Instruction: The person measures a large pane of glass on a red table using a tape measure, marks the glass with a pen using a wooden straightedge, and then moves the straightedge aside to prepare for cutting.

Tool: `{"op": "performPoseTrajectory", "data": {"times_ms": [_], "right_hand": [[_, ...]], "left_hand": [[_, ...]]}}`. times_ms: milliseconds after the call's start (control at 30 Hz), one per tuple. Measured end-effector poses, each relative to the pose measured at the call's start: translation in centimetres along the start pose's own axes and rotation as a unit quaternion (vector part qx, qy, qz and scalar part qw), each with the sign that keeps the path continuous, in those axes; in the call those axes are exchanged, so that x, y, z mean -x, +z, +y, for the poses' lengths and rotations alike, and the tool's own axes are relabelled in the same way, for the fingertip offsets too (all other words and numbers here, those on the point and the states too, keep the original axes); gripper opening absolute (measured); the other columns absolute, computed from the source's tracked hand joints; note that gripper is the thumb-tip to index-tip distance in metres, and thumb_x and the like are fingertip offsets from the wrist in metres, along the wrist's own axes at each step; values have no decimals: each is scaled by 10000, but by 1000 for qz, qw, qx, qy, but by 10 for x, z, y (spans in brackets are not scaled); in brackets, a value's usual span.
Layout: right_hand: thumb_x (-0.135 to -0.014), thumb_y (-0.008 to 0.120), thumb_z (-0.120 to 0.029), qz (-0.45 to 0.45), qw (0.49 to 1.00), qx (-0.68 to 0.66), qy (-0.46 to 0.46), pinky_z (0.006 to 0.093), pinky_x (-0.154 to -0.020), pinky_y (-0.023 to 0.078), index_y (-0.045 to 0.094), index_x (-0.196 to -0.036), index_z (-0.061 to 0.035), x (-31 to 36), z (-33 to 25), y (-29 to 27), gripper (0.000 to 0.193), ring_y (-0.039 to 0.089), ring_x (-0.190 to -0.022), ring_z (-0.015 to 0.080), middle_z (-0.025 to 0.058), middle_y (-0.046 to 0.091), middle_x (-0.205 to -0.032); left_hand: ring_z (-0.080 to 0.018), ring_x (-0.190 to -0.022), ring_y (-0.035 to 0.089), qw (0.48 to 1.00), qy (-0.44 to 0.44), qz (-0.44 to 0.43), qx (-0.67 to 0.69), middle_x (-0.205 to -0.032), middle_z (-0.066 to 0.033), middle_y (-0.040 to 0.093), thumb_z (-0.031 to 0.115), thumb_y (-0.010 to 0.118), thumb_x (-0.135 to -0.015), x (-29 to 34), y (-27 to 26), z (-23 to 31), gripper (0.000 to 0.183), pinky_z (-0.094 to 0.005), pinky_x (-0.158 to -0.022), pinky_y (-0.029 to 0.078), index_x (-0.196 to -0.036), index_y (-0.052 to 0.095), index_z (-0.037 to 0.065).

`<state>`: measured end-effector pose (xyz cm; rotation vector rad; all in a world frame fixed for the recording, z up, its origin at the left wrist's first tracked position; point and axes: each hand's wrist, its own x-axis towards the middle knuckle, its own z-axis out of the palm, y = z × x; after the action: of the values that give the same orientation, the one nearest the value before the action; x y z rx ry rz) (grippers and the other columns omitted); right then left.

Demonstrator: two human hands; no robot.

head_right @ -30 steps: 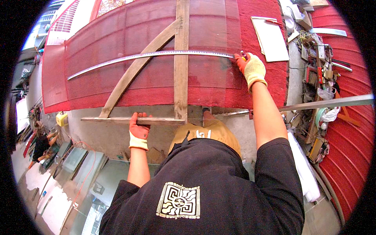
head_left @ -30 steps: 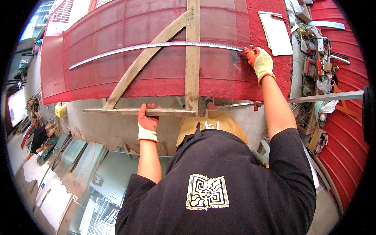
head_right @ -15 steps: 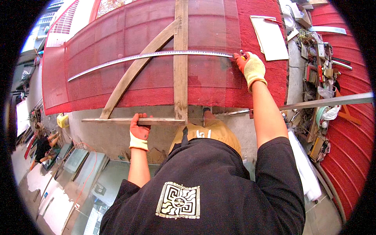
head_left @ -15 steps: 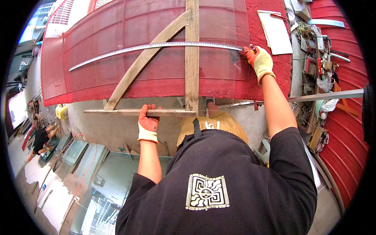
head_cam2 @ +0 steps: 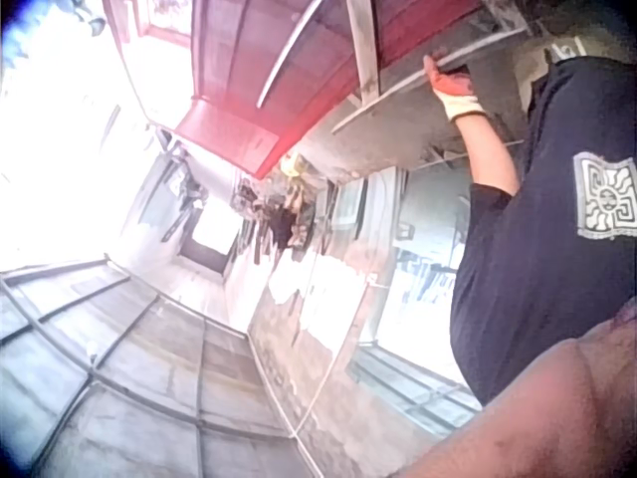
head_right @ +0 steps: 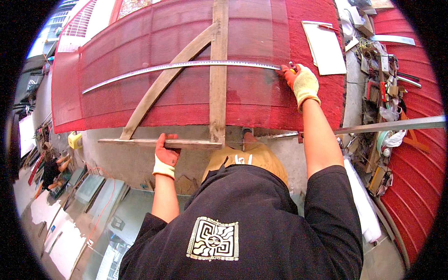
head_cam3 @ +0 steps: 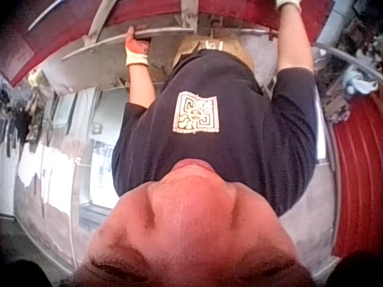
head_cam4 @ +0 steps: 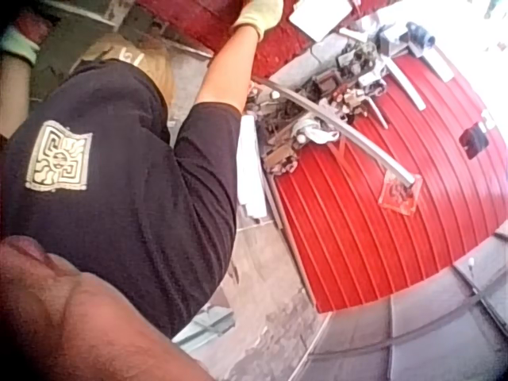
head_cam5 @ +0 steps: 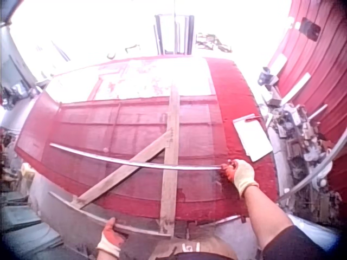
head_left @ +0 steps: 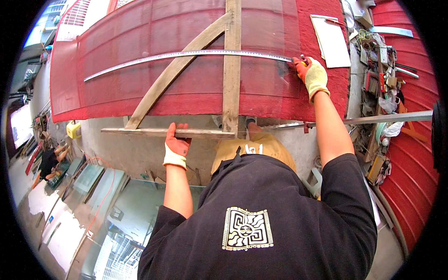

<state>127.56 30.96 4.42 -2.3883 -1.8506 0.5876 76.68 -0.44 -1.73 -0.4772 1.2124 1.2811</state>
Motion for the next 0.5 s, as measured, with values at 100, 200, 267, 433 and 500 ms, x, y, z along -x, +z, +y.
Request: {"op": "performPoseTrajectory", "data": {"times_ms": [100, 200, 267, 433, 500], "right_hand": [[-938, 689, -653, -7, 1000, 12, 5, 496, -898, 572, 775, -1199, -87, 3, -2, -4, 629, 744, -1070, 421, 199, 787, -1120], [-941, 685, -655, 0, 1000, 19, 4, 495, -909, 574, 772, -1221, -88, 1, 4, -1, 638, 743, -1081, 421, 200, 786, -1135], [-945, 682, -655, 3, 1000, 18, 2, 494, -919, 574, 770, -1234, -89, 0, 6, 0, 642, 740, -1094, 422, 201, 784, -1152], [-951, 673, -653, 27, 999, 20, -5, 492, -952, 570, 762, -1258, -88, -2, 13, 7, 649, 725, -1144, 425, 209, 772, -1207], [-953, 669, -656, -6, 1000, 19, 5, 493, -961, 568, 760, -1266, -81, -1, 3, 0, 661, 722, -1156, 426, 213, 769, -1216]], "left_hand": [[-279, -1224, 631, 997, -33, 55, -38, -1210, -28, 691, 453, 712, -1026, 16, 18, 8, 355, -574, -1112, 466, -1223, 677, 161], [-301, -1285, 604, 989, 10, 143, -44, -1430, -62, 625, 477, 679, -1033, 43, 48, 15, 489, -574, -1195, 396, -1368, 626, 125], [-286, -1364, 544, 987, 21, 156, -37, -1452, -58, 603, 467, 689, -1030, 44, 48, 23, 497, -530, -1216, 372, -1409, 612, 154], [-308, -1373, 555, 989, -26, 149, -1, -1491, -101, 565, 421, 700, -1030, 46, 64, 50, 532, -536, -1212, 422, -1437, 577, 102], [-323, -1378, 563, 989, -22, 143, -8, -1481, -102, 587, 420, 697, -1027, 48, 56, 51, 556, -550, -1199, 430, -1457, 570, 91]]}}
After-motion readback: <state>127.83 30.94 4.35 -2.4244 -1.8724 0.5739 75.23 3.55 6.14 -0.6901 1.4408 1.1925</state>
